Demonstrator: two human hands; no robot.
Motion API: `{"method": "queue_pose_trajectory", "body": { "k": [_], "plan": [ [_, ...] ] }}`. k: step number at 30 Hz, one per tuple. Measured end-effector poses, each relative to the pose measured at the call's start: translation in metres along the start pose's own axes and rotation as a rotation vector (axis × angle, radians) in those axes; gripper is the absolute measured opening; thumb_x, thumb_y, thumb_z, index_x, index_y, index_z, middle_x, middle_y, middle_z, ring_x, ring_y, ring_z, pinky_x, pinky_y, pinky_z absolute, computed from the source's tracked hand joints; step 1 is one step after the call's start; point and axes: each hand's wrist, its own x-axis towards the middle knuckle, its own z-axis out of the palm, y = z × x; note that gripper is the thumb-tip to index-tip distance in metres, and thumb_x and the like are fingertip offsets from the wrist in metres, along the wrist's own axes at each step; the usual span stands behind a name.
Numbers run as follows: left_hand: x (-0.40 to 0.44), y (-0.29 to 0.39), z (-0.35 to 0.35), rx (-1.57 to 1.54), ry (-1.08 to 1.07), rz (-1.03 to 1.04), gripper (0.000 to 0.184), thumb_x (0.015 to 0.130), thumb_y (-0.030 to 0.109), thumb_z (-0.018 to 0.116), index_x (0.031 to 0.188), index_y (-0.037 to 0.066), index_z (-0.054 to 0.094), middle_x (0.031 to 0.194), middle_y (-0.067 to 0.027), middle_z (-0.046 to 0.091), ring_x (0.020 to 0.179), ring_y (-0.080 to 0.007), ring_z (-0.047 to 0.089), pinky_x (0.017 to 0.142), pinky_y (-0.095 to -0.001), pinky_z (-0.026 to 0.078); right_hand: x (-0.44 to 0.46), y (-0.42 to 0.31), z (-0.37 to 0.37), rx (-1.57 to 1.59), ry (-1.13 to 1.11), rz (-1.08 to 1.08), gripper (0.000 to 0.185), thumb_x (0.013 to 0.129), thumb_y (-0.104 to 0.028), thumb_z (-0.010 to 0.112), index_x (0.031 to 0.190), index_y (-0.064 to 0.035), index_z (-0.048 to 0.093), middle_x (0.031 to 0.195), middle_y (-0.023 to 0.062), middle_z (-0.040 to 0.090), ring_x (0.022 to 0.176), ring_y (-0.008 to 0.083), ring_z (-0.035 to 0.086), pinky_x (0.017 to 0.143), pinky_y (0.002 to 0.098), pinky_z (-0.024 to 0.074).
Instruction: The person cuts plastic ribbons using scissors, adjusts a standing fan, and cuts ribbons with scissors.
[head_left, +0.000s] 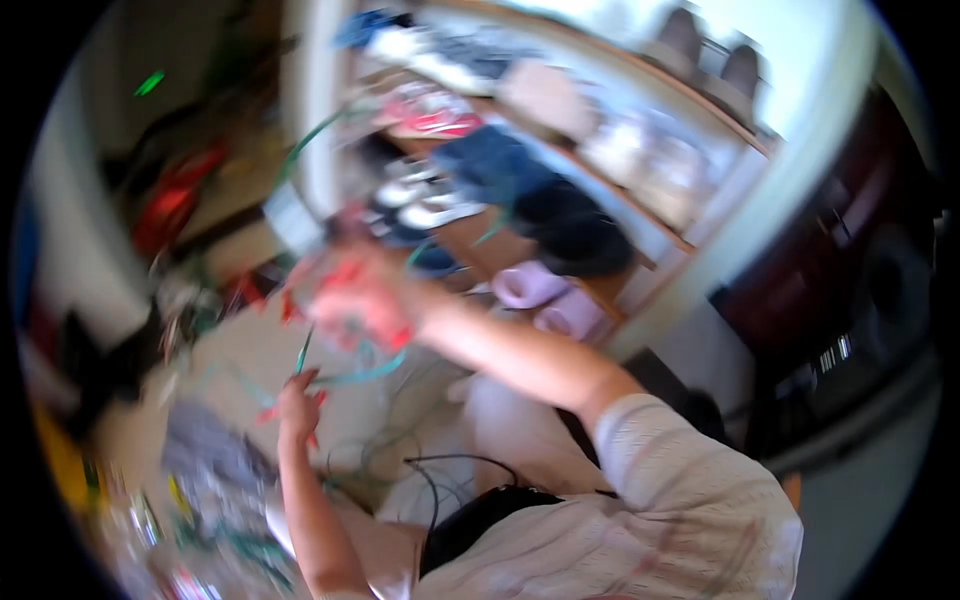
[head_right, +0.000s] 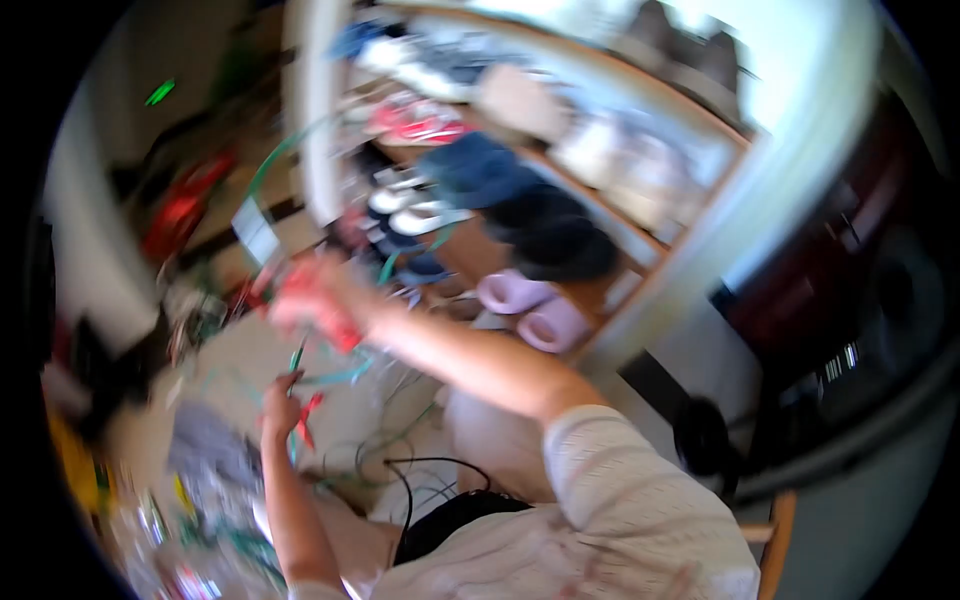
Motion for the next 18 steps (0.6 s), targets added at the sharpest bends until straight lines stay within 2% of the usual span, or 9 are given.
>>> {"method": "queue_pose_trajectory", "body": {
  "k": [1,2,3,4,7,10,12,14,18],
  "plan": [
    [0.000,-0.020,0.007,-0.143,0.081,0.149,0.041,0.068,-0.005,0.047,0.105,0.005,0.060,0.098,-0.0151,0.061,0.093,-0.0281,0.058,0.081,-0.0349,0.046,-0.006,0.010,0.022,0.166,0.053,0.098,0.019,0.077,-0.004,0.053,0.097,-0.0021,0.053,0.068,0.0037,0.057,0.058,0.0137,0.057,0.053,0.0268,0.0453],
    [-0.004,-0.010,-0.009,-0.240,-0.042,-0.044,0.033,0.070,-0.005,0.046,0.100,0.001,0.060,0.086,-0.0127,0.061,0.079,-0.0225,0.059,0.073,-0.0330,0.047,-0.008,0.038,0.036,0.606,0.014,0.338,0.025,0.075,-0.001,0.056,0.099,-0.0032,0.052,0.069,0.0017,0.056,0.058,0.0119,0.057,0.052,0.0250,0.0447],
    [-0.014,0.030,-0.022,-0.672,0.034,-0.116,0.028,0.074,-0.003,0.044,0.097,-0.002,0.058,0.078,-0.0092,0.060,0.070,-0.0181,0.055,0.066,-0.0323,0.047,-0.018,0.035,0.050,0.459,-0.043,0.323,0.028,0.074,0.003,0.055,0.100,-0.0049,0.051,0.072,0.0007,0.055,0.059,0.0099,0.056,0.052,0.0225,0.0447],
    [-0.002,0.031,-0.006,-1.032,0.072,-0.206,0.029,0.080,0.003,0.044,0.106,-0.002,0.055,0.084,-0.0110,0.062,0.074,-0.0205,0.059,0.070,-0.0317,0.048,-0.042,0.034,0.043,0.289,-0.041,0.321,0.029,0.074,0.007,0.054,0.100,-0.0055,0.050,0.073,0.0001,0.054,0.058,0.0088,0.055,0.051,0.0217,0.0446],
    [-0.007,0.045,-0.009,-1.480,-0.081,-0.138,0.041,0.084,0.014,0.049,0.122,0.000,0.046,0.104,-0.0198,0.059,0.091,-0.0300,0.060,0.080,-0.0361,0.051,-0.079,0.060,0.061,0.272,-0.102,0.328,0.025,0.072,0.006,0.056,0.094,-0.0050,0.052,0.069,0.0013,0.056,0.056,0.0099,0.055,0.050,0.0237,0.0446],
    [0.000,0.038,-0.007,-1.674,-0.270,0.035,0.048,0.084,0.016,0.049,0.130,0.004,0.039,0.112,-0.0197,0.056,0.096,-0.0308,0.059,0.075,-0.0357,0.052,-0.112,0.079,0.065,0.294,-0.044,0.417,0.026,0.071,0.004,0.057,0.095,-0.0049,0.053,0.069,0.0022,0.057,0.056,0.0093,0.056,0.049,0.0238,0.0426],
    [0.008,0.023,-0.004,-1.697,-0.159,-0.003,0.051,0.084,0.011,0.048,0.133,0.006,0.036,0.116,-0.0165,0.055,0.095,-0.0283,0.060,0.067,-0.0322,0.051,-0.127,0.083,0.061,0.174,-0.038,0.444,0.027,0.071,0.003,0.057,0.096,-0.0052,0.054,0.068,0.0014,0.057,0.056,0.0085,0.055,0.049,0.0240,0.0415],
    [0.011,0.002,-0.004,-1.781,-0.074,-0.097,0.052,0.083,0.010,0.048,0.133,0.007,0.034,0.119,-0.0141,0.052,0.097,-0.0268,0.058,0.069,-0.0330,0.051,-0.136,0.080,0.060,0.147,0.028,0.471,0.028,0.070,0.003,0.056,0.096,-0.0050,0.053,0.064,0.0000,0.054,0.055,0.0078,0.052,0.049,0.0236,0.0397],
    [0.017,-0.016,-0.001,-1.802,-0.176,0.133,0.053,0.083,0.011,0.049,0.133,0.005,0.034,0.123,-0.0119,0.049,0.102,-0.0240,0.054,0.075,-0.0335,0.050,-0.151,0.078,0.054,0.139,0.116,0.509,0.029,0.070,0.003,0.057,0.097,-0.0043,0.052,0.064,-0.0003,0.053,0.055,0.0075,0.050,0.049,0.0226,0.0382]
  ]
}}
